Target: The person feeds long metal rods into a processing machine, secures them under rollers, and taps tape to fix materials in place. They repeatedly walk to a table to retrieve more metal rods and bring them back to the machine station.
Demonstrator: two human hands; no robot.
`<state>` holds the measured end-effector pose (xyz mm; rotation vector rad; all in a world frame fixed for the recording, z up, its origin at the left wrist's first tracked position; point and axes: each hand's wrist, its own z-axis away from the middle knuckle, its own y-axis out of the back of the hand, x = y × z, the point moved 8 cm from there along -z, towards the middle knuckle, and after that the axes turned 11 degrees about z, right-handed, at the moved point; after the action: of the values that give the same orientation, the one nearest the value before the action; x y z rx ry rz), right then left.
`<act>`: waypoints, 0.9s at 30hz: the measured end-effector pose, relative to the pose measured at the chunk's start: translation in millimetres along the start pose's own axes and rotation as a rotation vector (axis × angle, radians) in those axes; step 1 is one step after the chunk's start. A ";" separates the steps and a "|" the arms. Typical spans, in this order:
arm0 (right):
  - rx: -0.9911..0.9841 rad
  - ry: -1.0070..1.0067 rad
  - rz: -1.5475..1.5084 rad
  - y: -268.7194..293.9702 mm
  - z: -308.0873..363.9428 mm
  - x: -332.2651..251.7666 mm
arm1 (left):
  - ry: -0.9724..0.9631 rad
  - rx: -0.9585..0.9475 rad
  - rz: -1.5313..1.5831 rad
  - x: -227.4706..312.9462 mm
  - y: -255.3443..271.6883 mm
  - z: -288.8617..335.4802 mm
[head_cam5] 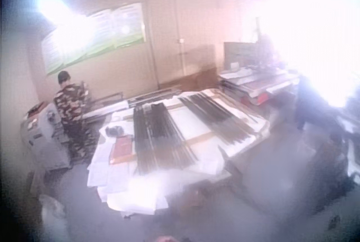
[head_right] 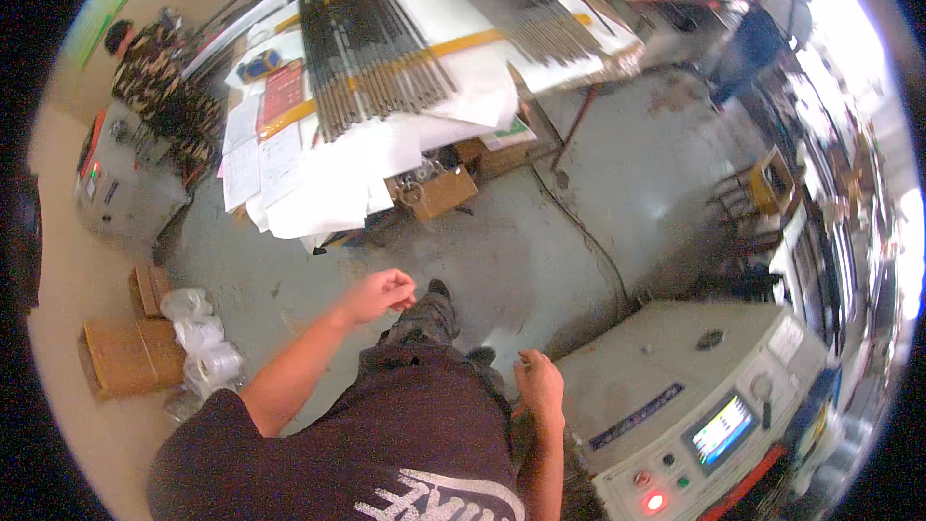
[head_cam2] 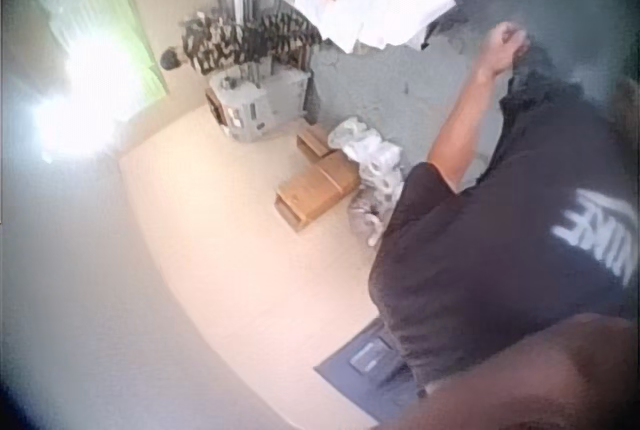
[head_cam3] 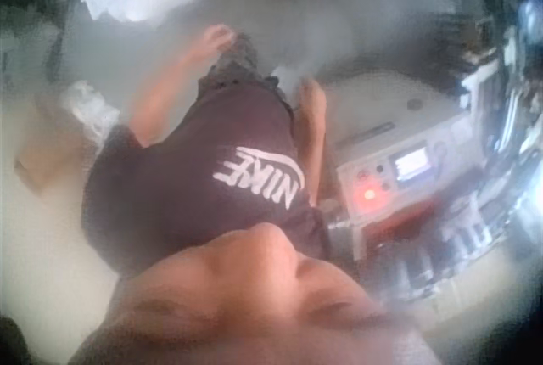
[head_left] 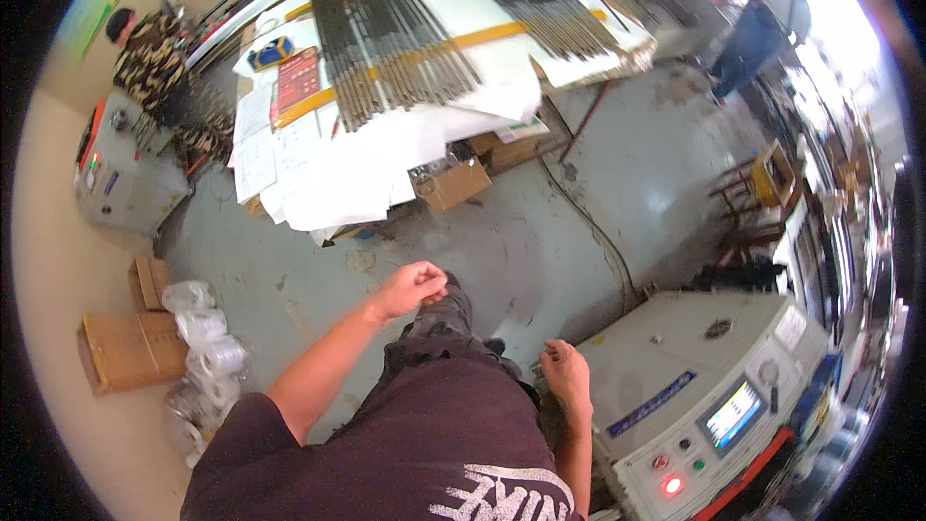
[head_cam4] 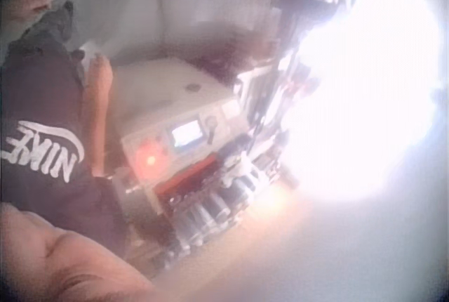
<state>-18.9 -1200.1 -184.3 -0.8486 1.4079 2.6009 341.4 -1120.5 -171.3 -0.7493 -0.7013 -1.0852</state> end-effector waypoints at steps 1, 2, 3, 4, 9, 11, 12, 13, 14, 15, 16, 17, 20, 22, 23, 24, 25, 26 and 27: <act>-0.041 0.030 0.043 3.9 -19.9 -10.5 | -0.028 0.035 0.151 15.0 -7.3 -7.9; -0.111 0.093 0.096 7.2 -34.3 -26.3 | -0.052 0.072 0.298 28.0 -8.3 -13.9; -0.160 0.153 0.164 4.0 -50.4 -36.6 | -0.058 0.085 0.406 40.3 -5.5 -23.4; -0.214 0.210 0.242 -1.7 -66.4 -41.8 | -0.064 0.096 0.525 50.9 -1.1 -34.9; -0.260 0.323 0.377 1.2 -132.9 -85.0 | -0.102 0.164 0.702 107.9 35.8 -98.5; -0.265 0.298 0.265 5.3 -162.5 -102.1 | -0.133 0.208 0.708 136.2 55.8 -122.8; -0.280 0.277 0.221 5.5 -179.6 -109.2 | -0.161 0.246 0.732 149.7 65.3 -132.6; -0.299 0.251 0.170 3.7 -193.7 -117.5 | -0.182 0.286 0.751 159.5 77.7 -139.5; -0.297 0.295 0.151 18.4 -203.7 -146.0 | -0.193 0.311 0.829 158.3 94.0 -148.0; -0.309 0.339 0.159 24.9 -214.6 -166.0 | -0.221 0.415 0.899 151.8 112.4 -148.9; -0.311 0.379 0.170 32.8 -227.6 -182.8 | -0.252 0.508 0.969 151.0 126.2 -150.4; -0.315 0.422 0.181 37.8 -240.6 -196.0 | -0.285 0.605 1.040 148.5 138.9 -149.6; -0.312 0.532 0.200 65.2 -275.7 -238.8 | -0.376 0.782 1.135 139.8 170.8 -137.7; -0.339 0.604 0.193 82.7 -302.3 -265.1 | -0.393 0.872 1.184 134.4 186.3 -135.6; -0.366 0.661 0.168 88.9 -317.2 -274.9 | -0.403 0.870 1.242 133.6 191.7 -137.2; -0.394 0.715 0.141 94.4 -331.4 -285.1 | -0.412 0.867 1.298 133.2 196.3 -139.5; -0.422 0.744 0.150 97.8 -345.0 -294.1 | -0.421 0.861 1.352 135.9 197.0 -140.9; -0.447 0.770 0.157 100.8 -358.0 -303.4 | -0.431 0.885 1.368 137.8 195.8 -141.4; -0.466 0.795 0.160 103.0 -369.9 -315.5 | -0.438 0.922 1.374 140.6 194.3 -139.4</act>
<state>377.7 -1490.0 -109.2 -2.0810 0.9687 2.8958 586.3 -1251.0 -172.9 -0.4491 -0.7245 0.6657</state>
